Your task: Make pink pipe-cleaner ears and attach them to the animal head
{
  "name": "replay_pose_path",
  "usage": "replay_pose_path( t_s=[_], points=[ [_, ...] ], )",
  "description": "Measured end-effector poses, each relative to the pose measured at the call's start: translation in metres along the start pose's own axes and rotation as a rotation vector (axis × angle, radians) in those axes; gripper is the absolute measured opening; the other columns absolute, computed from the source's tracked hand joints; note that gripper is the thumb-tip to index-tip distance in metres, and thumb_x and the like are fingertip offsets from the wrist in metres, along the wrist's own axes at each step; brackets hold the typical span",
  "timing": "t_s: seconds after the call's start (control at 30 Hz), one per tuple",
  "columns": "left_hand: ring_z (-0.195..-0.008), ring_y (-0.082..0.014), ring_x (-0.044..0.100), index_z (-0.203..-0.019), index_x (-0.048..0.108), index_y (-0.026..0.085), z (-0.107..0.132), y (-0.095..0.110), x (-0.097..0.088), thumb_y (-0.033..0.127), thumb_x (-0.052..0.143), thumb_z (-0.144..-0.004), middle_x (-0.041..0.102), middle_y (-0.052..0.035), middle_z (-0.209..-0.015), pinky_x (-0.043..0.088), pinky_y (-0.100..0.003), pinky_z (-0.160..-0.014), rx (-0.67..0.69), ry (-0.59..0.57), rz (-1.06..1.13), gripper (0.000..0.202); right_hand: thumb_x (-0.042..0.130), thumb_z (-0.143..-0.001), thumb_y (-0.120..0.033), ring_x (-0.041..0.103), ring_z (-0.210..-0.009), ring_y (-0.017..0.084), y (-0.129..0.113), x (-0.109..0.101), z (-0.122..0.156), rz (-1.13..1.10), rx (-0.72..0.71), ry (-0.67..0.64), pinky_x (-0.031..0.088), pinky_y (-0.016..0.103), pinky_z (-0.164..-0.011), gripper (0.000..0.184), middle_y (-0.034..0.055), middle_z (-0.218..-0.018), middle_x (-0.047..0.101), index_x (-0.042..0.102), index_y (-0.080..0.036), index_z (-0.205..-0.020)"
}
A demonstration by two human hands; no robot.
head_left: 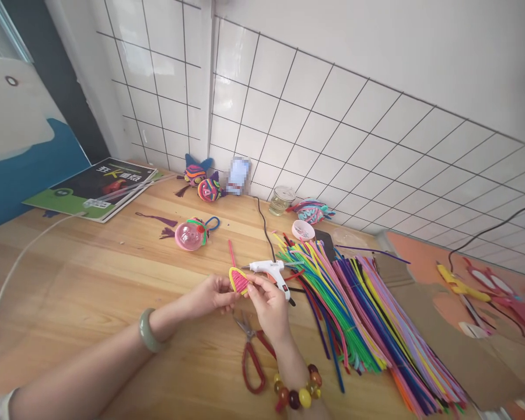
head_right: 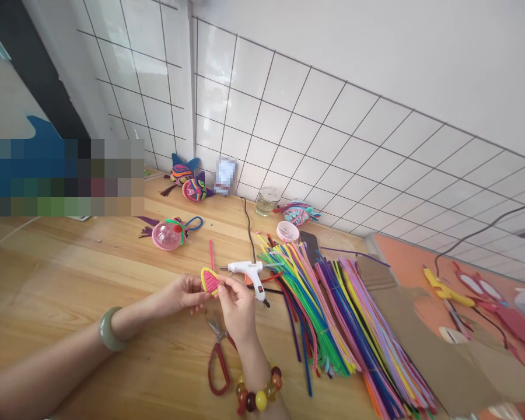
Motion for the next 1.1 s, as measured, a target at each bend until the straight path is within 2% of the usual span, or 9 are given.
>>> replay_pose_path(
  t_s=[0.4,0.53,0.8,1.1],
  points=[
    [-0.046,-0.0081,0.049,-0.083,0.061,0.009,0.0004,0.0051,0.0006,0.043,0.057,-0.070,0.057,-0.0003,-0.055,0.041,-0.019,-0.047,-0.033,0.035,-0.021,0.037,0.054,-0.076,-0.024,0.062,-0.077,0.018,0.0030,-0.0001,-0.0003,-0.029,0.005,0.000,0.052,0.030,-0.067,0.021,0.0067,-0.091,0.065,0.063,-0.018,-0.095],
    [-0.045,-0.0079,0.049,-0.083,0.061,0.008,0.0000,0.0043,0.0007,0.043,0.057,-0.070,0.057,-0.0002,-0.054,0.041,-0.019,-0.047,-0.038,0.036,-0.031,0.037,0.052,-0.078,-0.023,0.061,-0.074,0.017,0.0045,-0.0017,-0.0004,0.024,-0.007,0.003,0.052,0.029,-0.066,0.021,0.0070,-0.090,0.064,0.064,-0.017,-0.094],
    [-0.046,-0.0071,0.049,-0.075,0.058,0.010,-0.0004,-0.0013,-0.0015,0.041,0.057,-0.072,0.055,0.0009,-0.054,0.041,-0.018,-0.047,-0.007,0.001,-0.022,0.032,0.049,-0.079,-0.020,0.059,-0.070,0.015,0.0057,-0.0039,-0.0008,0.212,-0.125,-0.007,0.050,0.027,-0.063,0.020,0.0066,-0.087,0.063,0.064,-0.018,-0.093],
    [-0.046,-0.0063,0.047,-0.082,0.059,0.010,-0.0002,0.0001,-0.0028,0.042,0.055,-0.073,0.054,0.0014,-0.056,0.041,-0.017,-0.046,0.010,-0.039,-0.033,0.034,0.049,-0.080,-0.020,0.058,-0.059,0.012,0.0049,-0.0040,0.0003,0.217,-0.124,-0.014,0.050,0.026,-0.058,0.021,0.0061,-0.085,0.063,0.065,-0.019,-0.093]
  ],
)
Point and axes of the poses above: each hand's wrist, its own z-axis away from the middle knuckle, its own x-axis out of the palm, y = z × x, the point moved 1 cm from there along -z, towards the middle knuckle
